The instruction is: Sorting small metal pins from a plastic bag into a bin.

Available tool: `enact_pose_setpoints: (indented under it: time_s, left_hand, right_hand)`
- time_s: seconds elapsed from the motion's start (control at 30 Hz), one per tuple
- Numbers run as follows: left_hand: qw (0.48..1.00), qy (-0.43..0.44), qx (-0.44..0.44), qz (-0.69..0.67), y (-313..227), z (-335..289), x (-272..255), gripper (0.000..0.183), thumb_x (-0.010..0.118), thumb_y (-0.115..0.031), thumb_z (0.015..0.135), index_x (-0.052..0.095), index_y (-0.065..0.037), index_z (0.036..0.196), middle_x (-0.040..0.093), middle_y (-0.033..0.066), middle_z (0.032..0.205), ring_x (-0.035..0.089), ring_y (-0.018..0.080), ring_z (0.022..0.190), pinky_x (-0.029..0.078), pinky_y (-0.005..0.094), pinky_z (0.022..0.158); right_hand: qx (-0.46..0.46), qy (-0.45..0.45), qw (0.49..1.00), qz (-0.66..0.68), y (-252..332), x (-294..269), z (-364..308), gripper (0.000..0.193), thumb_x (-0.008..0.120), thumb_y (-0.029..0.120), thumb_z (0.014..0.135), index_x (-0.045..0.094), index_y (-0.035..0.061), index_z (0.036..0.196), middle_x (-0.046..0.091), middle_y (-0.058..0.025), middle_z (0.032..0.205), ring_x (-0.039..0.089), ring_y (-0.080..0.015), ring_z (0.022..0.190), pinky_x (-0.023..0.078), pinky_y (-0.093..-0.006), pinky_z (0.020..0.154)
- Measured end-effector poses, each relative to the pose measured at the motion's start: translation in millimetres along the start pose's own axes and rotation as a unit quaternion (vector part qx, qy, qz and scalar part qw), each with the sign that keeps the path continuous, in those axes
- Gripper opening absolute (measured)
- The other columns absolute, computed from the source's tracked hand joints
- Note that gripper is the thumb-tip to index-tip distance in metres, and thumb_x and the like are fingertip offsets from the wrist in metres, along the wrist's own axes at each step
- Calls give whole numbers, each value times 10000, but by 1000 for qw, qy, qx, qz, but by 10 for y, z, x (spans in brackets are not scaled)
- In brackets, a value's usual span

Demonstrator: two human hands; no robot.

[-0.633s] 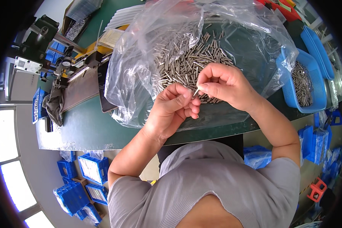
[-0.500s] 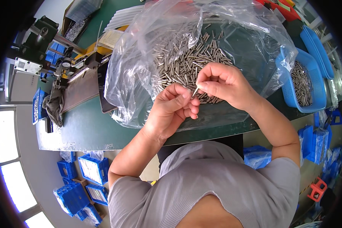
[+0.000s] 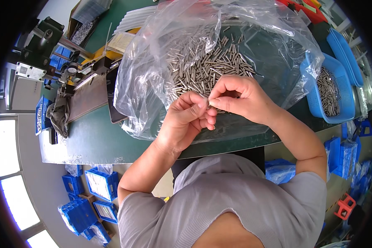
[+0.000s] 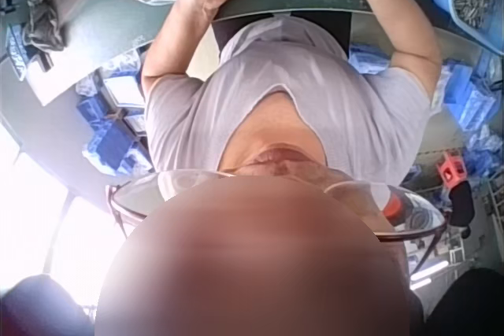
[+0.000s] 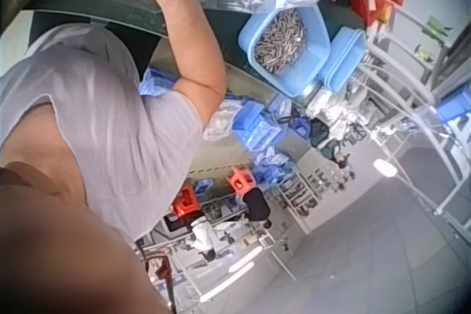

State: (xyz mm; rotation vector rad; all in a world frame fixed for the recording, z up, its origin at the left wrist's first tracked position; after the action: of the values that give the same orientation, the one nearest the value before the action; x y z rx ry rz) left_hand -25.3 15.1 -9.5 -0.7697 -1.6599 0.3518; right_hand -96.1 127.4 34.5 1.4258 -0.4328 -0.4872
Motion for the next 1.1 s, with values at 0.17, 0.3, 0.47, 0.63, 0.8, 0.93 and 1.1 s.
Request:
enact_pose_setpoints:
  time_s: [0.17, 0.3, 0.47, 0.63, 0.8, 0.93, 1.1]
  left_hand:
    - [1000, -2, 5, -1, 18, 18, -5, 89, 540, -98, 903, 547, -21, 860, 639, 133, 813, 632, 202, 685, 541, 316, 628]
    - [999, -15, 28, -7, -3, 24, -68, 73, 529, -83, 905, 547, -23, 867, 637, 127, 820, 630, 195, 709, 538, 317, 638]
    - [999, -27, 23, -6, 13, 16, -70, 74, 534, -103, 898, 556, -36, 876, 611, 133, 824, 600, 202, 699, 512, 303, 618]
    - [999, -35, 31, -11, -8, 21, -79, 76, 523, -96, 901, 554, -32, 874, 611, 131, 825, 594, 199, 698, 505, 304, 623]
    - [999, -32, 28, -7, -8, 14, -85, 79, 514, -86, 903, 551, -23, 873, 614, 133, 831, 592, 199, 699, 501, 301, 623]
    - [999, -25, 32, -5, -15, 18, -90, 81, 511, -83, 904, 550, -20, 870, 614, 132, 830, 592, 198, 698, 501, 301, 623]
    - [999, -27, 16, 2, 0, 20, -46, 80, 515, -95, 906, 544, -24, 882, 614, 130, 827, 591, 196, 693, 501, 298, 620]
  right_hand:
    - [19, -37, 999, 15, -86, -72, -5, 87, 588, 80, 856, 580, -5, 878, 601, -14, 781, 563, -71, 726, 458, -213, 658]
    - [51, -125, 956, 259, -135, -402, 58, 112, 474, 142, 860, 520, 44, 886, 571, -62, 889, 538, -124, 729, 455, -248, 628]
    - [75, -52, 944, 318, -208, -407, 159, 124, 515, 126, 862, 551, 27, 929, 544, -22, 767, 515, -109, 660, 409, -238, 533]
    - [-146, -81, 899, -404, -30, -160, 137, 161, 659, 23, 728, 640, 81, 877, 518, -33, 712, 536, -171, 591, 423, -293, 519]
    - [-139, -32, 850, -508, -99, -96, 189, 173, 678, 56, 702, 637, 94, 866, 549, -56, 789, 591, -239, 660, 473, -345, 570]
    - [-125, 0, 851, -509, -91, -109, 156, 159, 683, 70, 700, 628, 84, 849, 560, -53, 806, 593, -241, 669, 470, -335, 577]
    - [-127, -53, 905, -403, 16, -207, 77, 94, 674, 77, 740, 617, 38, 805, 599, -63, 769, 585, -217, 665, 457, -306, 593]
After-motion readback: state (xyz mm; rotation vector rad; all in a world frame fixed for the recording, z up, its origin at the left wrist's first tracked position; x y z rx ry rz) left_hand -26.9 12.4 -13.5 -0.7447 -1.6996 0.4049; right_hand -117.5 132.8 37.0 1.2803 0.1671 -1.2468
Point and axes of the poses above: each hand's wrist, its own z-axis towards the middle knuckle, its own x-axis out of the palm, y = z × x, the point moved 6 cm from there along z, towards the middle knuckle
